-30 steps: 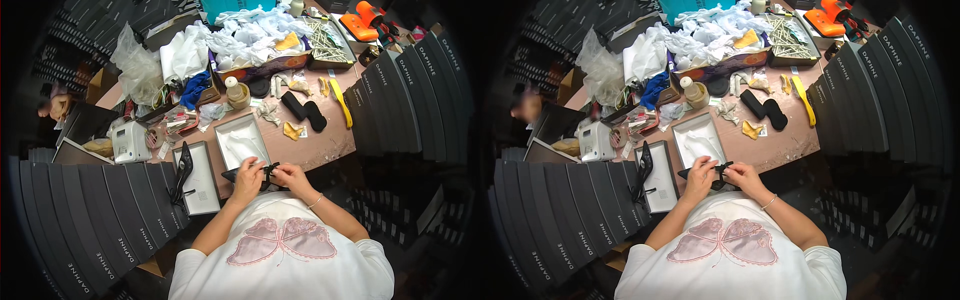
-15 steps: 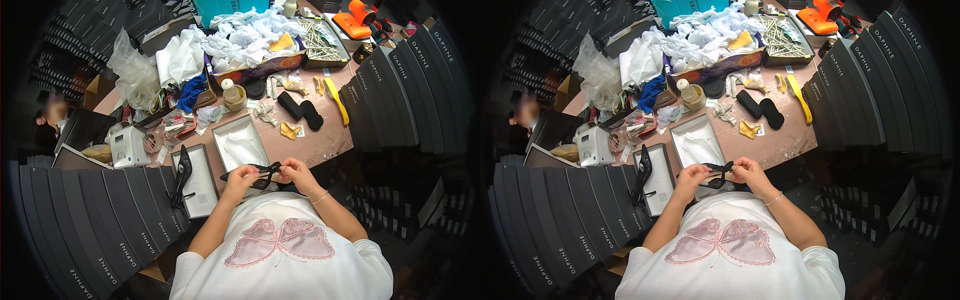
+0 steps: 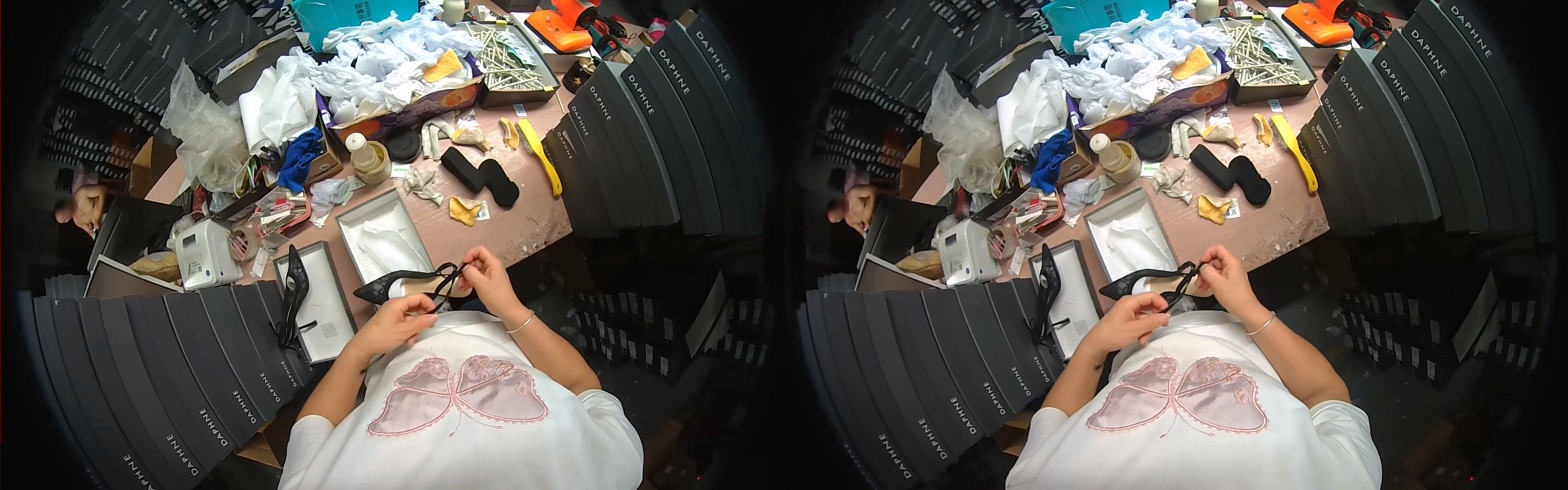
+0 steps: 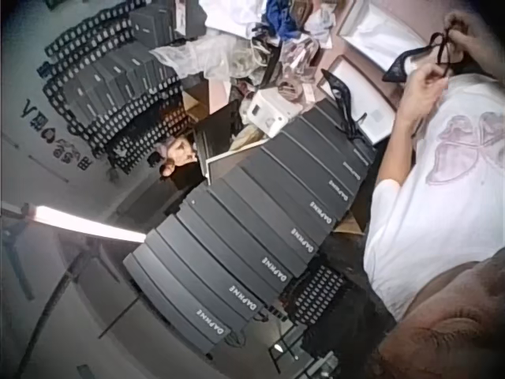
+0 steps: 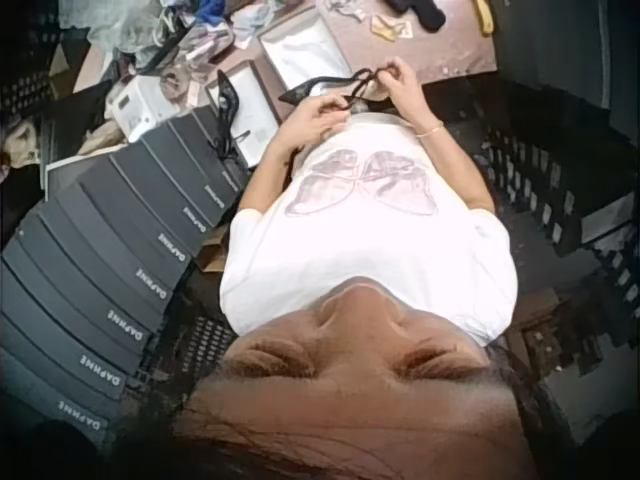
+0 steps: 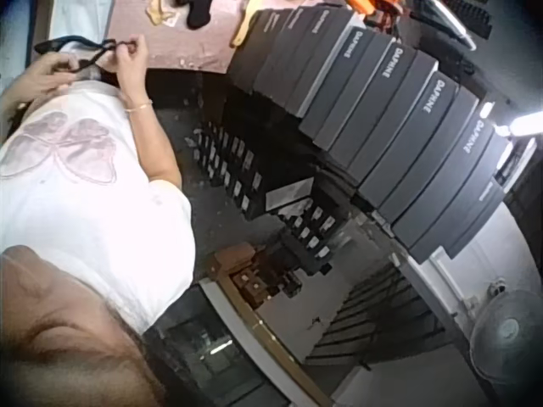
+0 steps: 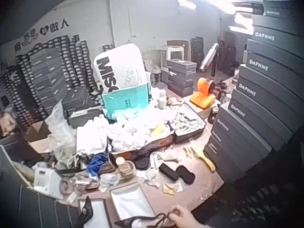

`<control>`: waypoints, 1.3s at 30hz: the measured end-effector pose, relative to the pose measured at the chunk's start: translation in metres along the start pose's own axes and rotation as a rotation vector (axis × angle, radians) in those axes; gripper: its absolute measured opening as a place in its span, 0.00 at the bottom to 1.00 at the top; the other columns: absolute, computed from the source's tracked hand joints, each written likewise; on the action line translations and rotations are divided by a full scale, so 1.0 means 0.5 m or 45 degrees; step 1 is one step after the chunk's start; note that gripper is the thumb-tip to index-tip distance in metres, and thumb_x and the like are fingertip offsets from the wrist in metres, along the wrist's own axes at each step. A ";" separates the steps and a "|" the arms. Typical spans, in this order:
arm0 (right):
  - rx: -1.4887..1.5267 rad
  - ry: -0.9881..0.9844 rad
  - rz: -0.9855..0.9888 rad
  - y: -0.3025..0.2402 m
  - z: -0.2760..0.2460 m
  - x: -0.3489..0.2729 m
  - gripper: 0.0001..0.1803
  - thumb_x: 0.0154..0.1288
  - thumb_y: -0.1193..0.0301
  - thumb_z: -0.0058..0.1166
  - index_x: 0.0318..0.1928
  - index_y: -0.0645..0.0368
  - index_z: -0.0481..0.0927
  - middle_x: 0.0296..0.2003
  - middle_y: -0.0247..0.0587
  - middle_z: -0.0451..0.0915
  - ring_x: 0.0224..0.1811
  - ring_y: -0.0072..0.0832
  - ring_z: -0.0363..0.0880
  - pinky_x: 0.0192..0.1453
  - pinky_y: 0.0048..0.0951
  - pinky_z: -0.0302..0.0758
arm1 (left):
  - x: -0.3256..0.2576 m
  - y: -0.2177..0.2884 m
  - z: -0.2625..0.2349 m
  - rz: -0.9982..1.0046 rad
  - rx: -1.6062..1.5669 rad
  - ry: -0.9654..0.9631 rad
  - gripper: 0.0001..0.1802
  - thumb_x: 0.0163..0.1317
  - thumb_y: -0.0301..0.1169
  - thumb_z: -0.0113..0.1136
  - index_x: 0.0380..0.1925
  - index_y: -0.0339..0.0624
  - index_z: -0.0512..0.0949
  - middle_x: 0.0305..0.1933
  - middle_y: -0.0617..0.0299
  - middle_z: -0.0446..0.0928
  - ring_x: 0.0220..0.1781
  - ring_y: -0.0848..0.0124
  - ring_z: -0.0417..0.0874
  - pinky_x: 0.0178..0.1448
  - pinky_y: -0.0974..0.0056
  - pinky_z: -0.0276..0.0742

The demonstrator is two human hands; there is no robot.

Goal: Packing black high-heeled shoes into boxes with tissue paper, silica gel, and foam inserts.

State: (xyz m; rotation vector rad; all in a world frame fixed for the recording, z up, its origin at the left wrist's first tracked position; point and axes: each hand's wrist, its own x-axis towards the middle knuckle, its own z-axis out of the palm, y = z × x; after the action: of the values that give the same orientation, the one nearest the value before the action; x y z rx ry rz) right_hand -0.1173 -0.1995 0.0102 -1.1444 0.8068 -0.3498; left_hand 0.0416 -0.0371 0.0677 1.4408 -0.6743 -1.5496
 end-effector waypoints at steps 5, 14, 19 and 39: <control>0.139 -0.158 0.236 -0.015 -0.007 -0.004 0.04 0.66 0.76 0.48 0.40 0.63 0.75 0.28 0.30 0.76 0.28 0.15 0.74 0.33 0.17 0.74 | 0.022 -0.011 -0.006 0.564 1.041 0.406 0.23 0.55 0.34 0.66 0.50 0.35 0.75 0.50 0.48 0.76 0.53 0.52 0.76 0.57 0.55 0.71; -0.207 -0.197 -0.001 -0.026 -0.004 0.002 0.06 0.64 0.76 0.51 0.41 0.63 0.76 0.30 0.34 0.77 0.30 0.19 0.77 0.34 0.22 0.76 | 0.113 -0.033 0.042 0.447 0.485 0.303 0.11 0.59 0.23 0.61 0.41 0.32 0.78 0.38 0.56 0.80 0.38 0.69 0.84 0.43 0.68 0.79; -0.692 -0.181 -0.423 -0.068 0.008 0.014 0.08 0.60 0.76 0.55 0.41 0.63 0.78 0.35 0.42 0.79 0.31 0.28 0.79 0.38 0.27 0.77 | 0.131 -0.114 0.002 0.147 -0.492 0.111 0.06 0.63 0.24 0.59 0.39 0.37 0.78 0.39 0.62 0.80 0.38 0.74 0.83 0.45 0.69 0.82; -0.644 -0.484 -0.297 -0.081 0.020 -0.037 0.08 0.64 0.72 0.57 0.37 0.66 0.78 0.27 0.39 0.79 0.30 0.21 0.76 0.36 0.24 0.74 | 0.121 -0.102 0.006 0.000 -1.046 0.180 0.05 0.64 0.28 0.59 0.39 0.43 0.76 0.38 0.63 0.80 0.40 0.73 0.80 0.49 0.66 0.76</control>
State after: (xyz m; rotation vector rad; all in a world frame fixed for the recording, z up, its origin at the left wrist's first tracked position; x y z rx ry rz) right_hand -0.1167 -0.1974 0.0556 -1.7248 0.4315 -0.1090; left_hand 0.0307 -0.0669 -0.0048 0.8994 0.0709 -1.4505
